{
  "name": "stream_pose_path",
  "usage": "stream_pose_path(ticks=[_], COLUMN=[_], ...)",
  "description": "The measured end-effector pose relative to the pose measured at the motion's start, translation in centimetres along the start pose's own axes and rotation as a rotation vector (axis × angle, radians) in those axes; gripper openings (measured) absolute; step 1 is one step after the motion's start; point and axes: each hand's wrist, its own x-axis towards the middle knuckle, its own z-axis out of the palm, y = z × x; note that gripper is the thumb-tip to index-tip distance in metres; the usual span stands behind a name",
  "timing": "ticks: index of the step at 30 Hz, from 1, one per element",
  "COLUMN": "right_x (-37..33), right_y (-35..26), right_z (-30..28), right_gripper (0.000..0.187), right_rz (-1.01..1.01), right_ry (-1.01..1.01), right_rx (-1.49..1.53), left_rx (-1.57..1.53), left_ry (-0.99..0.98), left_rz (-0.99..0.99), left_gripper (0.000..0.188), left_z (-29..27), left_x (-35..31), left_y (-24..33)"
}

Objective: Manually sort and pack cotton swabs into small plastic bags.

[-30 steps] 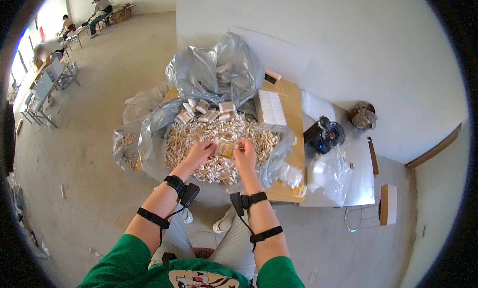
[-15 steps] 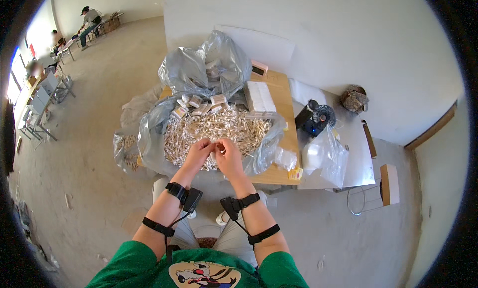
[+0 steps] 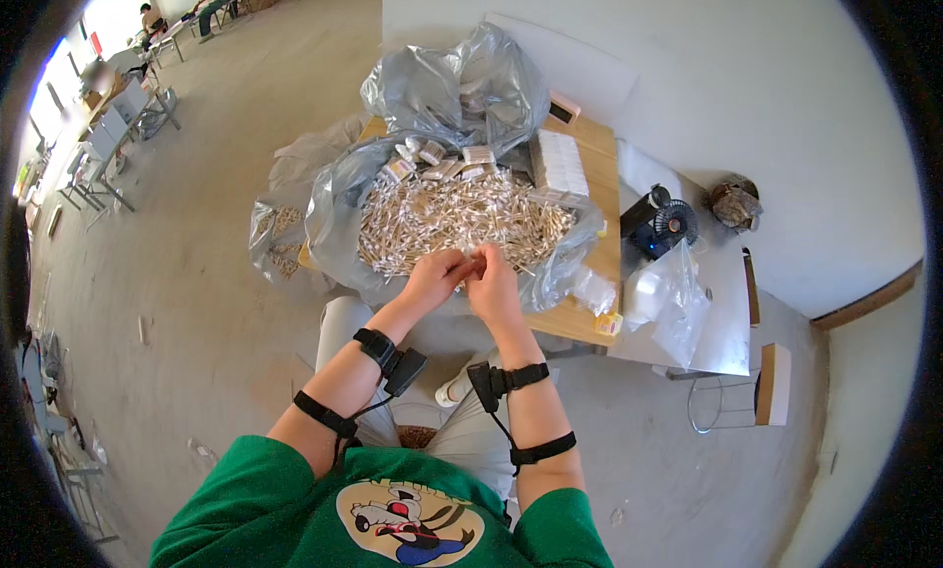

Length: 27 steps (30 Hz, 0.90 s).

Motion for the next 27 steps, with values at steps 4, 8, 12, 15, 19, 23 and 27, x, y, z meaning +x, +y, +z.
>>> stream_pose_path(ticks=[4,8,12,15,19,23,27], right_x=[-0.1,0.4,0.6,0.7,0.7,0.6,0.5], right_y=[-0.2,0.1,-0.9,-1.0,-1.1,-1.4,-0.8], right_z=[-0.2,0.3,0.1,-0.1,0.3,0.3,0.9], right_gripper=[0.028,0.029,0.029,0.029,0.028,0.028,0.027], right_rz=[0.088,0.099,0.098,0.079,0.115,0.148,0.073], right_ry=[0.004,-0.055,-0.081,-0.088,-0.062,-0.057,-0.021], right_rx=[0.092,0.281,0.250,0.145,0.176,0.155,0.110], left_rx=[-0.031,-0.036,-0.045,0.082,0.106,0.093,0.068], left_ry=[-0.022,-0.103,-0.112,-0.125,-0.113,-0.102,-0.041], left_rz=[-0.155,-0.123,-0.082,0.051,0.037,0.026,0.068], left_gripper=[0.019,0.020,0.019,0.019,0.020,0.020,0.020], left_z=[-1.0,-1.5,-1.8,-1.9,-1.9,-2.2,-2.0], left_x=[0.0,0.7,0.9,1.3,1.2,0.9,0.6], left_y=[0.3,0.3,-0.3,-0.3,-0.4,0.5,0.1])
